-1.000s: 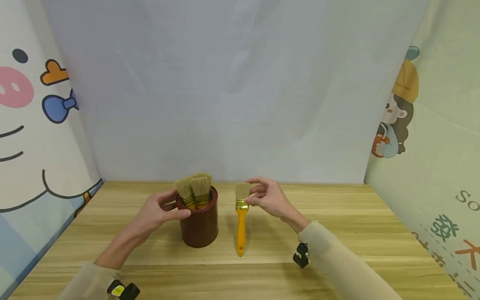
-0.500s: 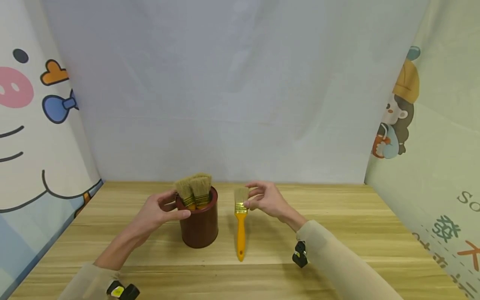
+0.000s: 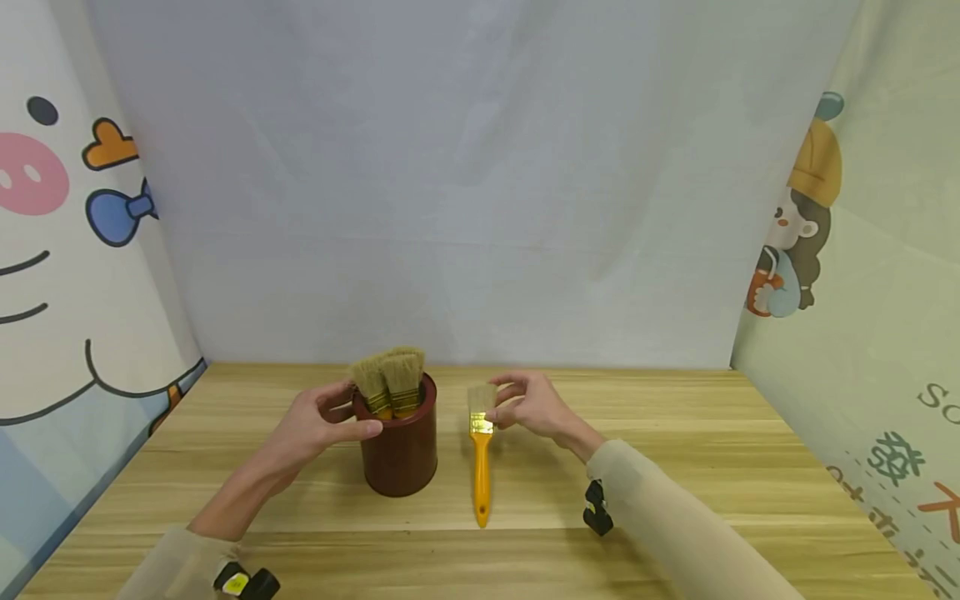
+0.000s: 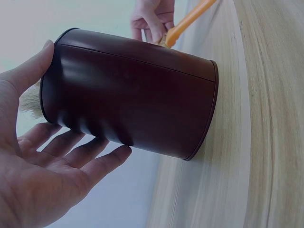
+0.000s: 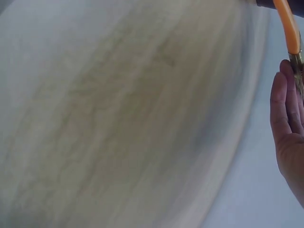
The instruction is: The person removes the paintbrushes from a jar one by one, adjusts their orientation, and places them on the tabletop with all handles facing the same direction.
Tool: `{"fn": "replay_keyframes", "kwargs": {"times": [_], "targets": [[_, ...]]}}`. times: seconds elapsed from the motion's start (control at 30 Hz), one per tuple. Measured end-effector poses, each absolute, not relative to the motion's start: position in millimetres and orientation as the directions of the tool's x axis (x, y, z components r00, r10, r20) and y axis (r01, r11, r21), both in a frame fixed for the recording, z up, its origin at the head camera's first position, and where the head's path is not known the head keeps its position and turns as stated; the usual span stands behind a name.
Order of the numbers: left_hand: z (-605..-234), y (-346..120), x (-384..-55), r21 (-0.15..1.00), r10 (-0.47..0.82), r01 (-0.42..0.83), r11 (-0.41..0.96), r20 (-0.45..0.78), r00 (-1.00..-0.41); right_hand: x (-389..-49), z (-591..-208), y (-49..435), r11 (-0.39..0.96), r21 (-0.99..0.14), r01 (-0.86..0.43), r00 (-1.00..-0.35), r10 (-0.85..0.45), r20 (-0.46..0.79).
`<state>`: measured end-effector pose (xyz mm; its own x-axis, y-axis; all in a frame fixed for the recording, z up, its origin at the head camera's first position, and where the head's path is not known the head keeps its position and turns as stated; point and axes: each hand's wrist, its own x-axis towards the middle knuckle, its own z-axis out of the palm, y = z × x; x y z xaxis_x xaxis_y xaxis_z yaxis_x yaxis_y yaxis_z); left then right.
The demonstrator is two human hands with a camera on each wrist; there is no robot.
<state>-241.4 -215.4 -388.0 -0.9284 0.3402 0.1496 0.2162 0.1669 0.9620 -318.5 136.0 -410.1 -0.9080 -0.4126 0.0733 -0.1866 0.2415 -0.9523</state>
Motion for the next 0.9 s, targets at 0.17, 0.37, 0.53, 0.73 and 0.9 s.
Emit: {"fn": "replay_keyframes", "kwargs": {"times": [0.17, 0.37, 0.53, 0.73, 0.9], "targets": [[-387, -216, -241, 0.962, 0.341, 0.221, 0.164, 0.155, -0.927, -321, -416, 135, 0.253, -0.952, -0.17, -0.913, -0.405, 0.056], [-387, -216, -240, 0.96, 0.337, 0.224, 0.168, 0.157, -0.928, -322, -420, 133, 0.311, -0.93, -0.194, -0.914, -0.401, 0.056], [-387, -216, -239, 0.96, 0.337, 0.216, 0.176, 0.147, -0.93, -325, -425, 131, 0.408, -0.879, -0.246, -0.916, -0.395, 0.074], [-387, -216, -239, 0.961, 0.331, 0.208, 0.181, 0.14, -0.933, -327, -430, 127, 0.462, -0.845, -0.269, -0.916, -0.393, 0.076], [-386, -216, -239, 0.963, 0.324, 0.2, 0.179, 0.135, -0.936, -327, -432, 125, 0.509, -0.822, -0.257, -0.925, -0.377, 0.056]]}}
